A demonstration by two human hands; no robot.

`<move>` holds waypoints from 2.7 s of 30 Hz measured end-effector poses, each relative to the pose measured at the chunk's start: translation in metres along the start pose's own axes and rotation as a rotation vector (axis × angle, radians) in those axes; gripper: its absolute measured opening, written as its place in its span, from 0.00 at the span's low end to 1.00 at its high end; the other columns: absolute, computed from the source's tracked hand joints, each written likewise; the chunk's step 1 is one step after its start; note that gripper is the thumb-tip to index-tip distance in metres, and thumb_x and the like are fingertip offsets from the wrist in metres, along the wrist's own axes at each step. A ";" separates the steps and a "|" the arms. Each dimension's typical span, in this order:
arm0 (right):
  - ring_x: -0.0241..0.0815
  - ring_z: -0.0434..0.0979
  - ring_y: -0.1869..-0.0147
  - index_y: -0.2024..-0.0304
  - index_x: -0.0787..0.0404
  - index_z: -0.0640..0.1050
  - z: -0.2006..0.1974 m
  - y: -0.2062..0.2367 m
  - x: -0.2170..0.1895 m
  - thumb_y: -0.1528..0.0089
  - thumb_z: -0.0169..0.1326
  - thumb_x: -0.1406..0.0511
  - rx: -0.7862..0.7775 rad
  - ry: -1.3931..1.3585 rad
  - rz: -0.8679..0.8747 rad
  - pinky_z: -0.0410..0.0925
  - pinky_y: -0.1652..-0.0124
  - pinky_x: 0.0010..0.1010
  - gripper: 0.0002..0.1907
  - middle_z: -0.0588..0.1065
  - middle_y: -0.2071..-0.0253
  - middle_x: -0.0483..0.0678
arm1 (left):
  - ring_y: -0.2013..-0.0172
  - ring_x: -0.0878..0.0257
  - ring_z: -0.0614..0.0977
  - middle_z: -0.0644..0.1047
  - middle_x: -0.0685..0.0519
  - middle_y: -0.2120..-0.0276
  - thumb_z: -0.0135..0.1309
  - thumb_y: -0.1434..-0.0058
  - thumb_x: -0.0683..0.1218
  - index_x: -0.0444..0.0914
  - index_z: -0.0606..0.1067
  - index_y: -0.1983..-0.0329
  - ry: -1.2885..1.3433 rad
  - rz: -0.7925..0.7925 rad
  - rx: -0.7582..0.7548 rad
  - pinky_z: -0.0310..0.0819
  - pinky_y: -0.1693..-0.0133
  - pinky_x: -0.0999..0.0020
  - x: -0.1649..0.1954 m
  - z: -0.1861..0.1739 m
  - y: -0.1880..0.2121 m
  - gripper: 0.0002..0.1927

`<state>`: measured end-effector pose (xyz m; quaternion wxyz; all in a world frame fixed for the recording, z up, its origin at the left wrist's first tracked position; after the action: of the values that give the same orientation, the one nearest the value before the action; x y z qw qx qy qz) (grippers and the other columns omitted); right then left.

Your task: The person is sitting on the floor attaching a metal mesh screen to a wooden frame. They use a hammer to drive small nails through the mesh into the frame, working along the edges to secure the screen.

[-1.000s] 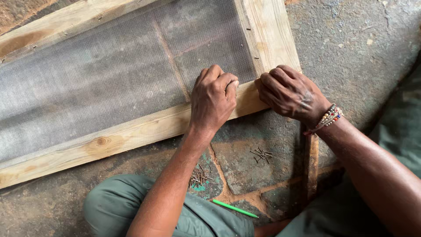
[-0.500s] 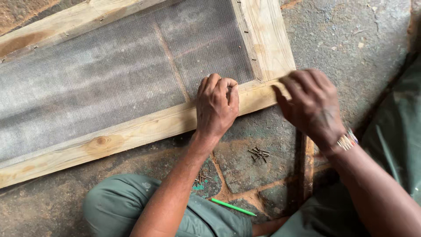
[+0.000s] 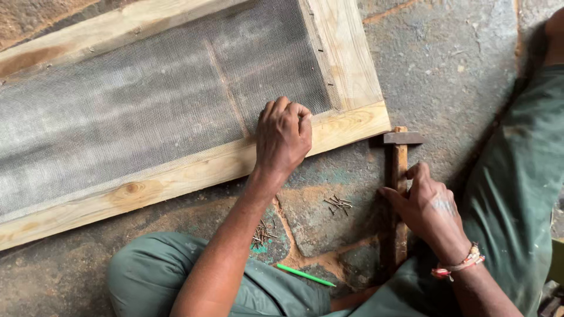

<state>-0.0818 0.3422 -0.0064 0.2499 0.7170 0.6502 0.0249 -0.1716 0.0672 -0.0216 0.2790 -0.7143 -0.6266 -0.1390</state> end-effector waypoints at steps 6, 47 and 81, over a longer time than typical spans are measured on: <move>0.64 0.80 0.69 0.54 0.64 0.70 0.002 -0.003 0.005 0.45 0.65 0.52 -0.015 0.002 0.024 0.72 0.67 0.52 0.29 0.77 0.77 0.59 | 0.66 0.59 0.73 0.73 0.53 0.69 0.55 0.37 0.43 0.40 0.76 0.68 0.018 -0.014 -0.070 0.71 0.58 0.62 -0.004 0.005 -0.004 0.03; 0.36 0.81 0.60 0.39 0.65 0.65 -0.085 0.032 -0.051 0.32 0.60 0.65 0.363 -0.796 -0.230 0.75 0.64 0.25 0.24 0.78 0.56 0.54 | 0.65 0.59 0.69 0.69 0.53 0.68 0.50 0.29 0.47 0.42 0.72 0.61 -0.014 0.029 0.315 0.66 0.59 0.60 0.018 -0.017 0.027 0.06; 0.44 0.83 0.60 0.43 0.53 0.81 -0.085 0.018 -0.152 0.31 0.61 0.70 0.600 -0.048 -0.549 0.73 0.60 0.34 0.15 0.81 0.57 0.48 | 0.61 0.55 0.69 0.68 0.51 0.64 0.46 0.36 0.42 0.41 0.71 0.54 0.048 -0.027 0.287 0.61 0.54 0.55 0.020 -0.033 0.030 0.08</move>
<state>-0.1192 0.2260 0.1184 0.0421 0.5582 0.7899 -0.2504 -0.1339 0.0623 0.0094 0.3913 -0.6549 -0.6428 -0.0685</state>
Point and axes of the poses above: each hand's wrist, its own y-axis away from the middle knuckle, its own z-axis out of the palm, x = y × z, the point moved 10 cm from there along -y, towards the middle knuckle
